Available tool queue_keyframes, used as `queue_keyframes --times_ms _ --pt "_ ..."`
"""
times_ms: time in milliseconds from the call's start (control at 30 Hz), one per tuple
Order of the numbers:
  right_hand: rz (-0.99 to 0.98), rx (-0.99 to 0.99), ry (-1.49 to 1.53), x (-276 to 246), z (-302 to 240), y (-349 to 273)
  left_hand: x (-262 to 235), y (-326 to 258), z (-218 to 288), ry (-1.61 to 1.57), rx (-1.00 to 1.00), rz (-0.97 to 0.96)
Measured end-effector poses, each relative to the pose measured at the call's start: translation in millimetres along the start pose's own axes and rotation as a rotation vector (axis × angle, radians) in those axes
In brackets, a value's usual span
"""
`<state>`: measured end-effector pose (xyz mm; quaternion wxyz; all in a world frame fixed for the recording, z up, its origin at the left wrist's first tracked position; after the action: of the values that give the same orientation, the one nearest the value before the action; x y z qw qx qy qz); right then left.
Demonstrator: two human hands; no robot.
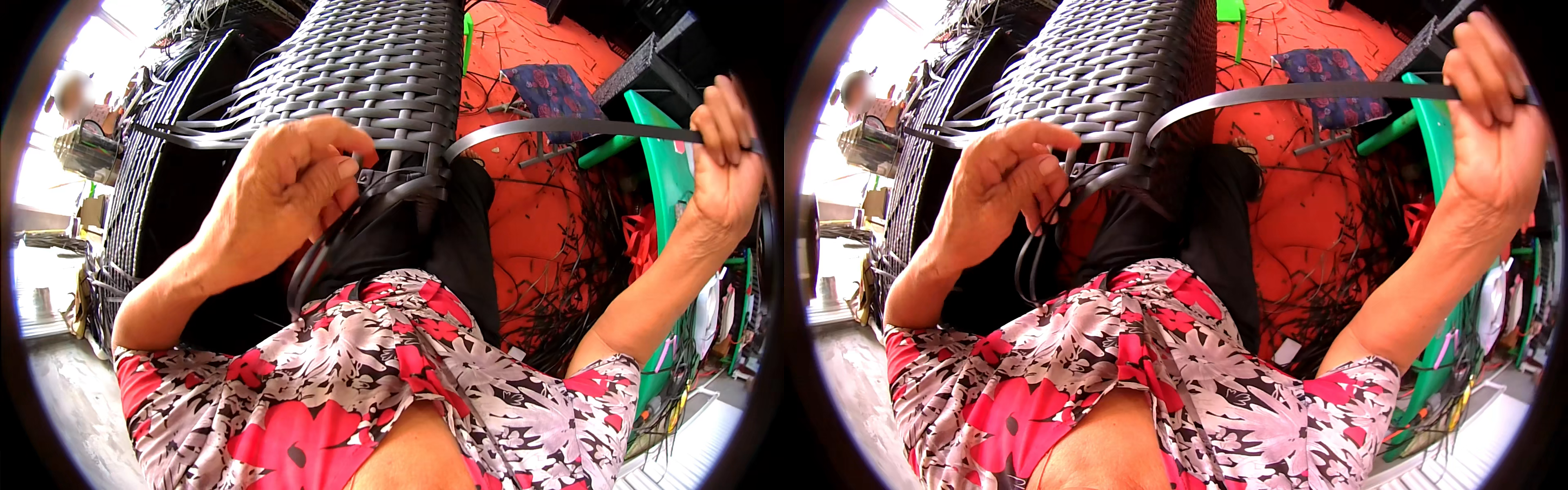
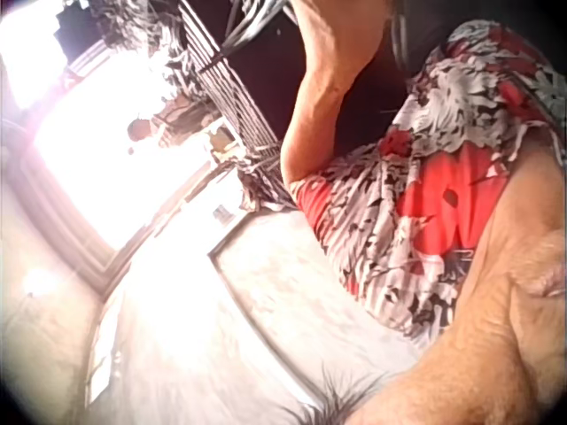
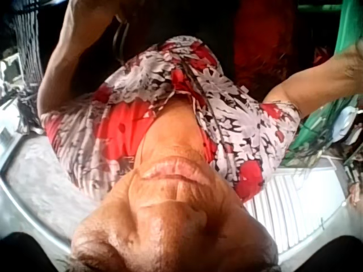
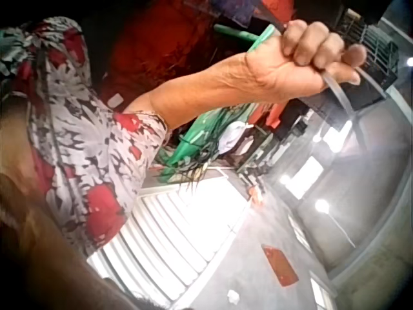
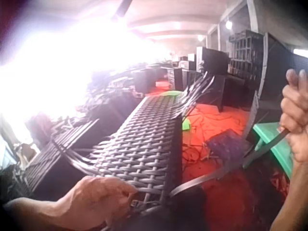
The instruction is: The person weaves black plastic strips into a wicker furniture frame by hand, pulling the strips through the mesh and tucking the ends into the structure.
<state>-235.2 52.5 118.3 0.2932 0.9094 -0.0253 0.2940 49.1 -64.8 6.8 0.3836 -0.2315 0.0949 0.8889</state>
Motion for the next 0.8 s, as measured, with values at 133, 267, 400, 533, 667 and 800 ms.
queue_keyframes --times_ms 133,267,400,533,667,800 --pt "0.243 0.012 -0.583 -27.9 8.3 -22.6 -5.7 1.0 15.5 0.406 0.307 0.083" --pt "0.124 0.102 -0.737 -28.2 31.7 -33.7 1.1 -5.3 23.4 0.687 0.644 0.093" --pt "-0.009 0.235 -1.058 -2.8 62.3 -34.5 2.4 3.0 12.5 0.728 0.691 -0.024" --pt "-0.039 0.352 -1.229 34.0 85.6 -38.0 2.9 16.6 2.0 0.783 0.706 -0.172" --pt "-0.272 0.176 -1.465 72.8 103.7 -35.2 1.5 26.5 -6.8 0.778 0.728 -0.224" --pt "-0.477 -0.081 -1.610 95.7 123.0 -27.3 -0.3 30.0 -13.9 0.587 0.687 -0.238"
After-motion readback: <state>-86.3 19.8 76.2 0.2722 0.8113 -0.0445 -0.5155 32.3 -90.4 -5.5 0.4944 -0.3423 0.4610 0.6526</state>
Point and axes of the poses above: each hand's wrist, its own y-axis towards the middle knuckle, its own x-axis out of the palm, z = x × y, the point moved 8 cm from there along y, towards the middle knuckle, and after that the axes turned 3 degrees about z, right-handed, at the moved point
